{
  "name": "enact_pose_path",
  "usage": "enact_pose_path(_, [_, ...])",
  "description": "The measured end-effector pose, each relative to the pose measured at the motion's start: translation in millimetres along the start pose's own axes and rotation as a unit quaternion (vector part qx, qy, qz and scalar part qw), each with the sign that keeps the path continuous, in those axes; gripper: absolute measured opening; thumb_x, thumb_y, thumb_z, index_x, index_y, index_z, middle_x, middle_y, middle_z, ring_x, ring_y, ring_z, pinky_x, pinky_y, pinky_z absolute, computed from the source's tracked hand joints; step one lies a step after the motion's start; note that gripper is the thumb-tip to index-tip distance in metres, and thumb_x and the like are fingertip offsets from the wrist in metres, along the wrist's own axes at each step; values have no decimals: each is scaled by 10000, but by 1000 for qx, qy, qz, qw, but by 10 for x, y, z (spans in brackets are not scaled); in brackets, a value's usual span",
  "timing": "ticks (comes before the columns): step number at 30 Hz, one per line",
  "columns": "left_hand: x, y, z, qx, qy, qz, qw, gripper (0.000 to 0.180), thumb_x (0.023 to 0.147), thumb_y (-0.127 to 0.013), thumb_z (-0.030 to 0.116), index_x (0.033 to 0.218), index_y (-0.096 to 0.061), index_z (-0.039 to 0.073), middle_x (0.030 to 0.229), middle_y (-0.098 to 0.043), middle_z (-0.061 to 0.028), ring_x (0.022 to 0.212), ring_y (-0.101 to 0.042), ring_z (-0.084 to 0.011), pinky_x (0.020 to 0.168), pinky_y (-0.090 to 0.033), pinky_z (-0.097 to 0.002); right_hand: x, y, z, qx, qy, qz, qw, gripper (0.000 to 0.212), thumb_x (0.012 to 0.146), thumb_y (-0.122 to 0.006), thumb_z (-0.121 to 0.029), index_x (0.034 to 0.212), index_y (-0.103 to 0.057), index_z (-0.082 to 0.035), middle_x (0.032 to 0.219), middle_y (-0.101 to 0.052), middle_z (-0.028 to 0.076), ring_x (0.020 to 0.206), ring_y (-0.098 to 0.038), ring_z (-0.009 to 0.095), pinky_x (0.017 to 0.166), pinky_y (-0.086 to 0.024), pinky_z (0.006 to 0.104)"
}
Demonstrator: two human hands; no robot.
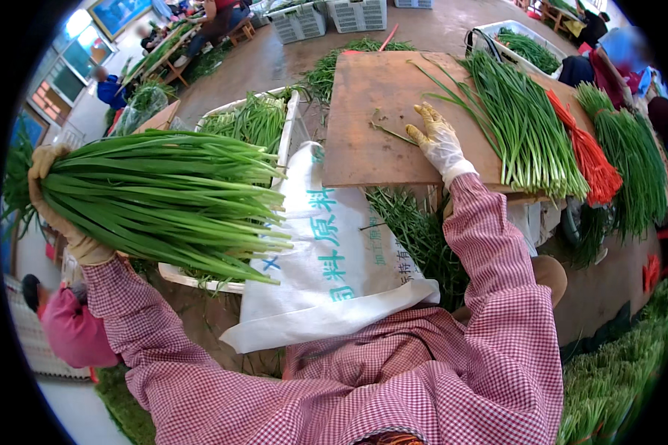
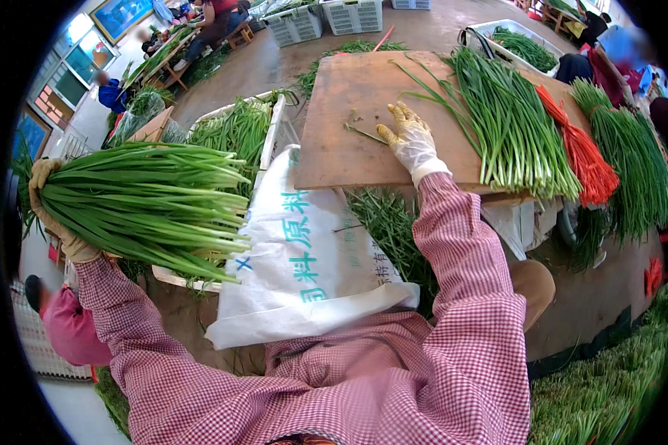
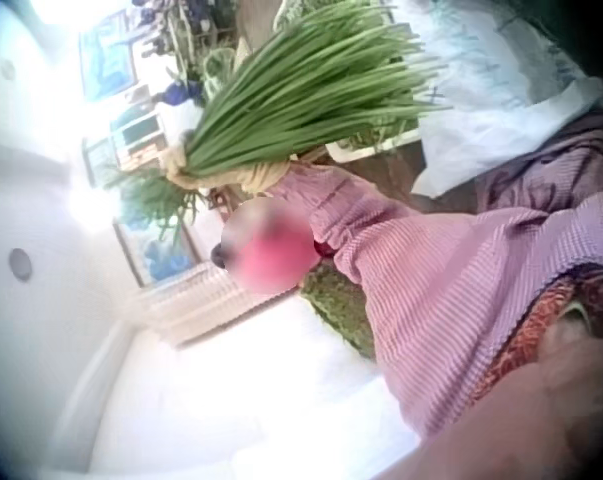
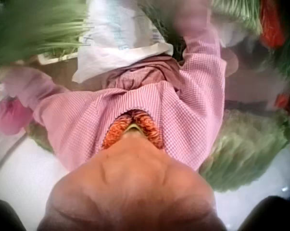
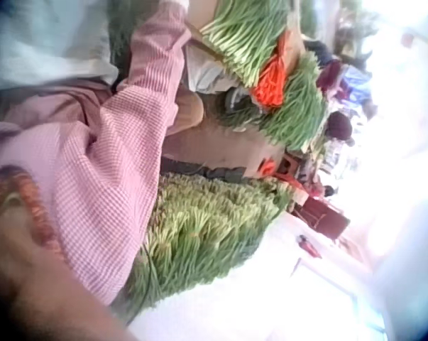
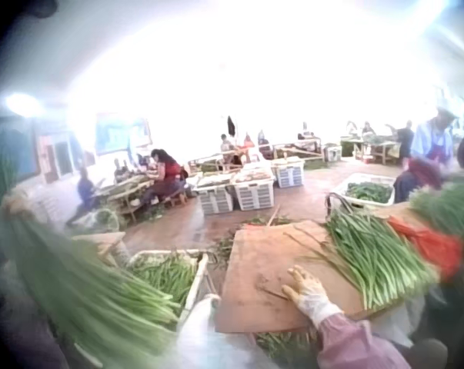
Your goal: The person picks up bunches of green onions from a pile, removes individual yellowed or damaged leaves by hand, and places the sorted bunches into a white plastic crate.
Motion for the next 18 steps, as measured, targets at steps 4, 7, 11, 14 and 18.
enact_pose_path(4, [4, 109, -32, 101, -59, 45, 992, 124, 803, -518, 51, 823, -398, 75, 777, -411, 20, 770, -465, -87, 940, -335, -287, 369, -405, -31, -71, -5, -63, 995, 537, 835, -479, -461, 1249, -441, -121, 1322, -401, 118, 1222, -371, 239, 1027, -217, 418])
enact_pose_path(7, [81, 77, -178, 414, -186, 115, 883, 109, 824, -521, 81, 854, -421, 53, 820, -449, 10, 833, -488, -112, 940, -337, -290, 74, -492, -530, 185, -1, -283, 941, 474, 885, -400, -483, 1046, -614, -92, 1052, -613, 102, 1021, -541, 229, 906, -365, 335])
enact_pose_path(11, [368, 40, -685, -84, 59, -69, 992, 194, 881, -466, 232, 834, -486, 45, 875, -524, -20, 851, -539, -143, 998, -320, -326, -131, 150, -1077, 462, 67, -262, 845, 547, 897, -374, -489, 1128, -557, -28, 1071, -597, 115, 1011, -532, 198, 902, -367, 324])
enact_pose_path(14, [454, -274, -1318, -220, 146, -14, 964, 202, 768, -559, -34, 871, -416, 65, 770, -447, 8, 723, -477, -100, 811, -410, -234, 11, 589, -1062, 545, 52, -135, 826, 641, 885, -309, -556, 1237, -461, -42, 1180, -530, 106, 1098, -480, 200, 954, -317, 344])
enact_pose_path(18, [815, -135, -2211, -253, 125, -60, 957, 126, 821, -551, 117, 892, -463, 61, 764, -525, -15, 727, -541, -123, 775, -447, -264, -113, 427, -873, 569, -43, -214, 793, 782, 838, -247, -661, 1313, -362, -51, 1279, -446, 104, 1163, -428, 207, 1005, -251, 332])
Point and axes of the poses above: each hand's wrist, its own x-axis towards the middle knuckle, its own y-axis out of the back of the hand, z = x × y, the point moved 7 cm from there along x, towards the middle knuckle
